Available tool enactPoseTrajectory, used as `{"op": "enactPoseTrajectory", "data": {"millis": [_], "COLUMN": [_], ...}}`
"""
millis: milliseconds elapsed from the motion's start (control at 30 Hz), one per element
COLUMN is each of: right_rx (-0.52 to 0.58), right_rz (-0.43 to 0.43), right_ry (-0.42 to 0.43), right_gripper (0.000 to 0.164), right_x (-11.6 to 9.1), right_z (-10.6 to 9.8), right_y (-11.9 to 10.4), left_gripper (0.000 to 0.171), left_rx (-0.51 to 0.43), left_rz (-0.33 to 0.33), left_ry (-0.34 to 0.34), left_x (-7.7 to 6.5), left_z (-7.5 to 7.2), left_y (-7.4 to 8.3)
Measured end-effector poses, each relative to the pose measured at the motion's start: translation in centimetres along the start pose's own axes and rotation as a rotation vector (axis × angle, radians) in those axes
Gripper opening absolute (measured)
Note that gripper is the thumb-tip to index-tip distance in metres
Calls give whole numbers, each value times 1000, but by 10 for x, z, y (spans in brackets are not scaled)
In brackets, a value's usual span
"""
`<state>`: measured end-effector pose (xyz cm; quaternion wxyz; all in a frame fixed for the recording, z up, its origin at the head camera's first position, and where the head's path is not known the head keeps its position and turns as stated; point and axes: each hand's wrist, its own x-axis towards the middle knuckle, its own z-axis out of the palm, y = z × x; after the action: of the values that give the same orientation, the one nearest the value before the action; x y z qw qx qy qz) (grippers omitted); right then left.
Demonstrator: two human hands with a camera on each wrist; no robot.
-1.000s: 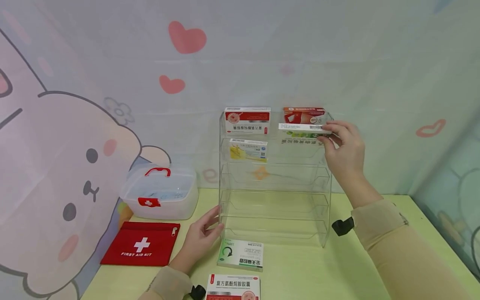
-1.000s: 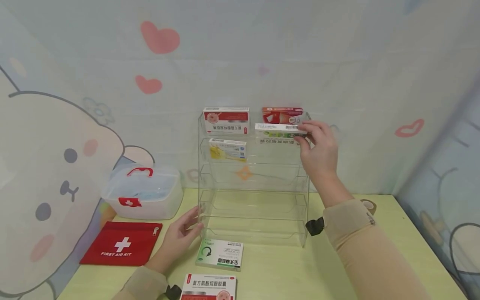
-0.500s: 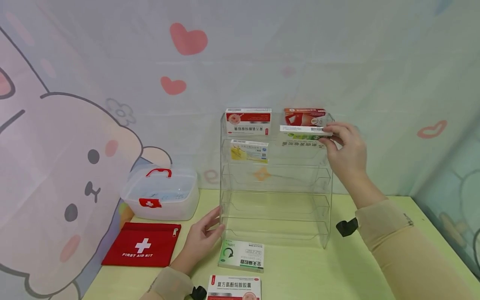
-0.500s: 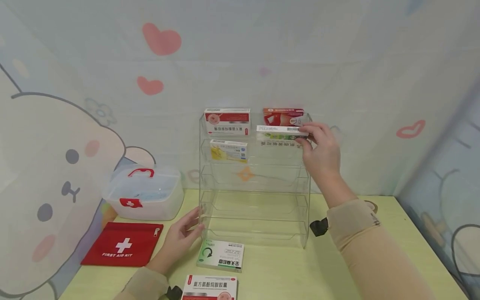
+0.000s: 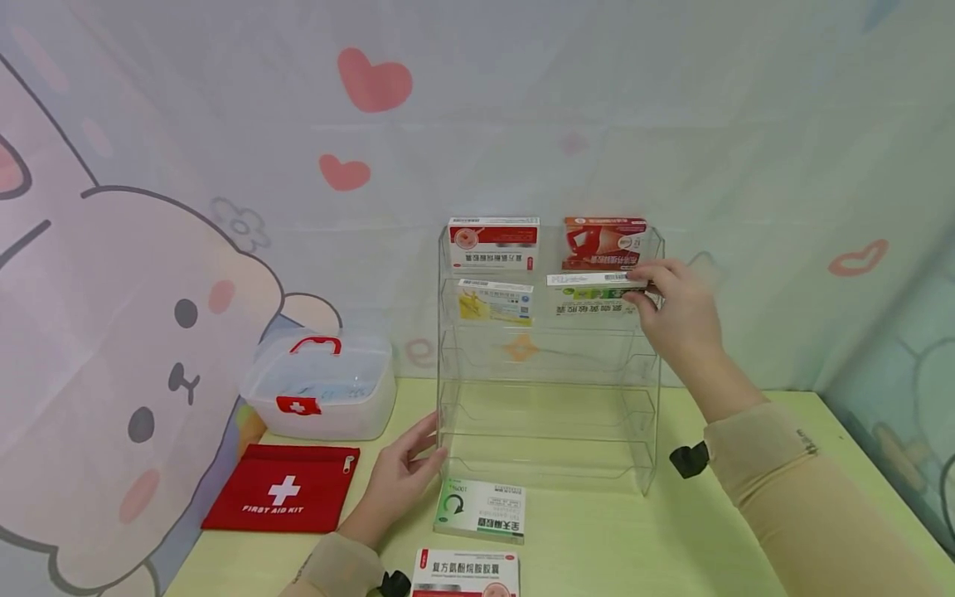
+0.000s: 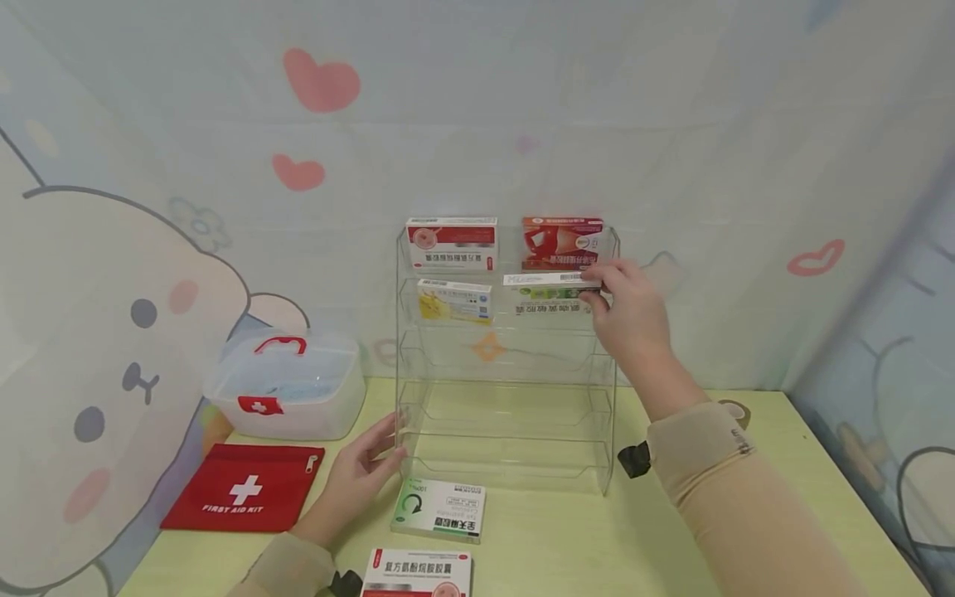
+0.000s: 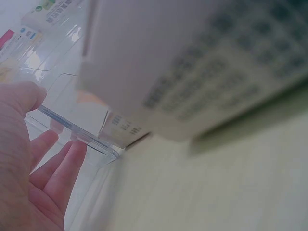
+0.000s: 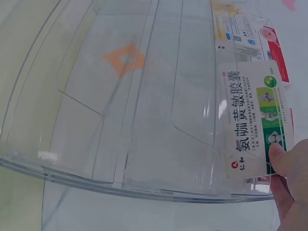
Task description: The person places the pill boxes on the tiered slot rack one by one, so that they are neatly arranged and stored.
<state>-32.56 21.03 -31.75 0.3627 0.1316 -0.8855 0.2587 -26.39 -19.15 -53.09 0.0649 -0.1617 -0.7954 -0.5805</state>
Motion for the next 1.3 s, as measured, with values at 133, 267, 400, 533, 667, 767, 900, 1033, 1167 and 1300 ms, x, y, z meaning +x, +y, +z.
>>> {"op": "enactPoseTrajectory", "data": {"millis": [133,267,400,533,667,767,900,1033,1167,1300], "right_rx": [-38,-63,-80,-84,-79,-59,-11,26,55,87], "right_rz": [34,60,70,69,68,83,110,108,55,-34], "right_ry": [-53,-93,-118,-116,-101,-92,-70,-28,40,101], "right_gripper": [24,25,27,27,28,30,32,34,33,34], "right_x": [-1,-2,-3,-4,-6,-8,-12,-18,-23,-30], "right_z": [-1,0,2,4,5,5,2,1,4,8], "right_y": [-4,-6,-8,-10,-10,-12,-15,-19,-20,-22], "left_gripper": [60,60,60,61,61,62,63,63,63,62], "left_rx": [9,6,9,9,-4,-8,-14,-9,-4,5], "left_rz": [-3,-9,-9,-8,-3,4,7,6,3,1], "left_ry": [0,2,4,9,4,0,0,-3,-3,2], "left_x": [1,1,1,1,1,1,0,0,-1,0], "left_z": [0,0,0,-1,-1,0,0,0,0,0], "left_y": [2,2,2,0,-1,-1,-1,-1,0,1]}}
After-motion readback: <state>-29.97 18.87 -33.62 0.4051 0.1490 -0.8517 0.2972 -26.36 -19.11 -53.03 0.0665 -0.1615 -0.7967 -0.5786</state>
